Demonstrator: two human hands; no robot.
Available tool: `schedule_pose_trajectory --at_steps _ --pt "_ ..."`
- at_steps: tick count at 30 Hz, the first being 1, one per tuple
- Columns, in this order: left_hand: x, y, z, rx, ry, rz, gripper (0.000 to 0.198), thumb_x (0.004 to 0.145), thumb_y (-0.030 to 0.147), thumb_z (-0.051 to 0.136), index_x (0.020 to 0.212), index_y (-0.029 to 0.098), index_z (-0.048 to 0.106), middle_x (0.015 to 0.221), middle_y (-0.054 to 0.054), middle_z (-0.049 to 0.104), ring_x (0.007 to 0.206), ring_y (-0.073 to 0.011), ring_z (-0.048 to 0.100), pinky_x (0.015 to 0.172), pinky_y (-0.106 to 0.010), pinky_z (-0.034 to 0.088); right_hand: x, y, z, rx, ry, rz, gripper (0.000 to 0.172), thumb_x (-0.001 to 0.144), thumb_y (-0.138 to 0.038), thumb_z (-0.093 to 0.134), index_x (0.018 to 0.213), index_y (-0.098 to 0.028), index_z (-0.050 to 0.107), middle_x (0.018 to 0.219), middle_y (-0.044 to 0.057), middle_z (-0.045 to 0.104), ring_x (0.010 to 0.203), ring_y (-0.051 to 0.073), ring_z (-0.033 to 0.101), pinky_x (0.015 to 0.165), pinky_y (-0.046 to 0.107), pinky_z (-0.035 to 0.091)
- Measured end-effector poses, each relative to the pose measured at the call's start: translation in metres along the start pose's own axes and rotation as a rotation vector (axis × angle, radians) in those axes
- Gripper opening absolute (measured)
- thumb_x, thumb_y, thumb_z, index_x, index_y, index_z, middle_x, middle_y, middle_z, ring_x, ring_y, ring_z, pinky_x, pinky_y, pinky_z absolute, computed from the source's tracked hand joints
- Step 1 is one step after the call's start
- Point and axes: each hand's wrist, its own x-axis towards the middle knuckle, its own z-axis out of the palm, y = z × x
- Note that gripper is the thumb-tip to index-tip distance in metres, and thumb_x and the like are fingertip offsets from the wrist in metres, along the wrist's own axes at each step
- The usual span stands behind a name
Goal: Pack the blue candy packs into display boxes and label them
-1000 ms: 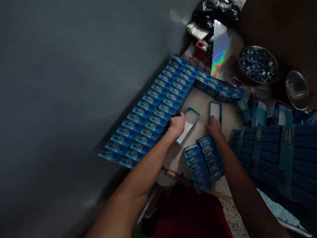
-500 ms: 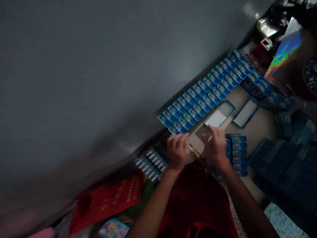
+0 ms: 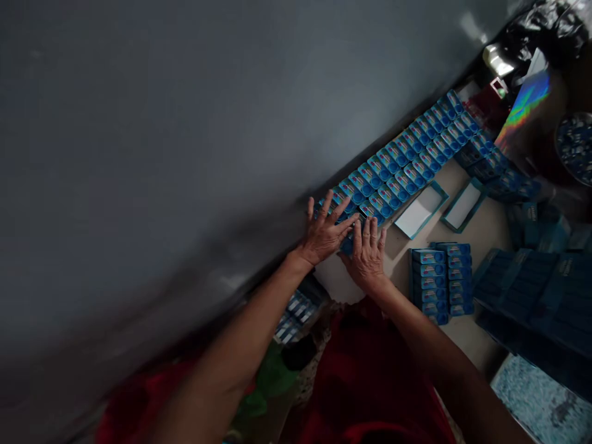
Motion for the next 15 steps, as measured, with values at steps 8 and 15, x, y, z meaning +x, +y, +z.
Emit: schedule_pose_trajectory --at_steps 8,15 --pt "-0.014 -0.015 0.007 -0.133 0.15 -0.023 0.03 0.1 0.039 0.059 0.116 0.023 0.077 0.156 -0.015 0.058 0.161 -0.0384 0.033 0.133 -0.063 0.013 0.027 -0.038 0.001 -0.083 0.023 0.158 0.074 0.104 -0.028 0.048 0.174 -0.016 0.025 0.157 0.028 0.048 0.153 0.044 0.039 0.121 0.062 0.033" --pt "-0.12 0.034 0.026 -0.057 0.61 -0.493 0.026 0.102 0.037 0.058 0.111 0.019 0.075 0.138 -0.021 0.065 0.135 -0.0349 0.059 0.115 -0.059 0.047 0.035 -0.028 -0.006 -0.083 -0.049 0.08 0.085 0.099 -0.032 0.06 0.173 -0.012 0.022 0.156 0.027 0.047 0.147 0.039 0.042 0.12 0.056 0.036"
